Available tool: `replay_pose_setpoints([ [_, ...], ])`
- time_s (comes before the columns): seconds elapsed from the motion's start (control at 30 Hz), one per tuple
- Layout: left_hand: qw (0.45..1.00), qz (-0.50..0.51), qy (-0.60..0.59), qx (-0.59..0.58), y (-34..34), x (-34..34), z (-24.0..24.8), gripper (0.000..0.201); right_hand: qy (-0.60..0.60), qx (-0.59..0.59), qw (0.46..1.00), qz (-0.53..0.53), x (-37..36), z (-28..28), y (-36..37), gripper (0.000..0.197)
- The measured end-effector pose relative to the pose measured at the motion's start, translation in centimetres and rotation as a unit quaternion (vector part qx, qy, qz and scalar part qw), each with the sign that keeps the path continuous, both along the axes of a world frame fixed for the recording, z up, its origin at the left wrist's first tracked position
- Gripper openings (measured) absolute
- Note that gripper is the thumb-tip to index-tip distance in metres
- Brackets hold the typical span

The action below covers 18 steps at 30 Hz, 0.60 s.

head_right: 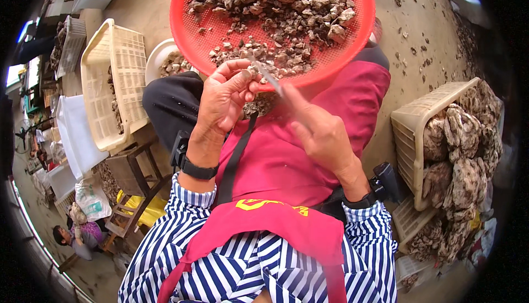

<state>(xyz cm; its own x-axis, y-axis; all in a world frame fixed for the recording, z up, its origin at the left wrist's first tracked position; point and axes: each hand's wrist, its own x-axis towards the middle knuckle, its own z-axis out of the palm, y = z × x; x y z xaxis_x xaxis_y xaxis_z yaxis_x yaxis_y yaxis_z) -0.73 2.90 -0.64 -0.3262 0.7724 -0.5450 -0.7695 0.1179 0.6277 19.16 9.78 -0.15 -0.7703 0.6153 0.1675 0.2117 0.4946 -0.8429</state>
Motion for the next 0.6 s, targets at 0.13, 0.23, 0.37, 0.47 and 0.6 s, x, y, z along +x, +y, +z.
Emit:
replay_pose_setpoints([
  [0.13,0.998,0.028,0.012,0.049,-1.6,0.0,0.3,0.02,-0.097,-0.016,0.993,0.06,0.3,0.8,-0.6,0.062],
  [0.23,0.998,0.046,0.013,0.031,-2.3,0.2,0.9,0.022,-0.158,-0.032,0.982,0.096,0.8,1.3,-0.7,0.065],
  [0.37,0.999,0.046,0.026,0.012,-3.4,0.4,0.9,0.021,-0.14,-0.033,0.985,0.099,0.8,1.3,-1.2,0.065],
  [0.47,0.998,0.059,0.022,0.01,-4.2,0.4,0.8,0.02,-0.164,-0.036,0.979,0.116,0.8,1.3,-1.5,0.065],
  [0.6,0.997,0.082,0.012,0.007,-4.9,0.4,0.8,0.018,-0.144,-0.012,0.982,0.122,0.9,0.8,-1.9,0.062],
])
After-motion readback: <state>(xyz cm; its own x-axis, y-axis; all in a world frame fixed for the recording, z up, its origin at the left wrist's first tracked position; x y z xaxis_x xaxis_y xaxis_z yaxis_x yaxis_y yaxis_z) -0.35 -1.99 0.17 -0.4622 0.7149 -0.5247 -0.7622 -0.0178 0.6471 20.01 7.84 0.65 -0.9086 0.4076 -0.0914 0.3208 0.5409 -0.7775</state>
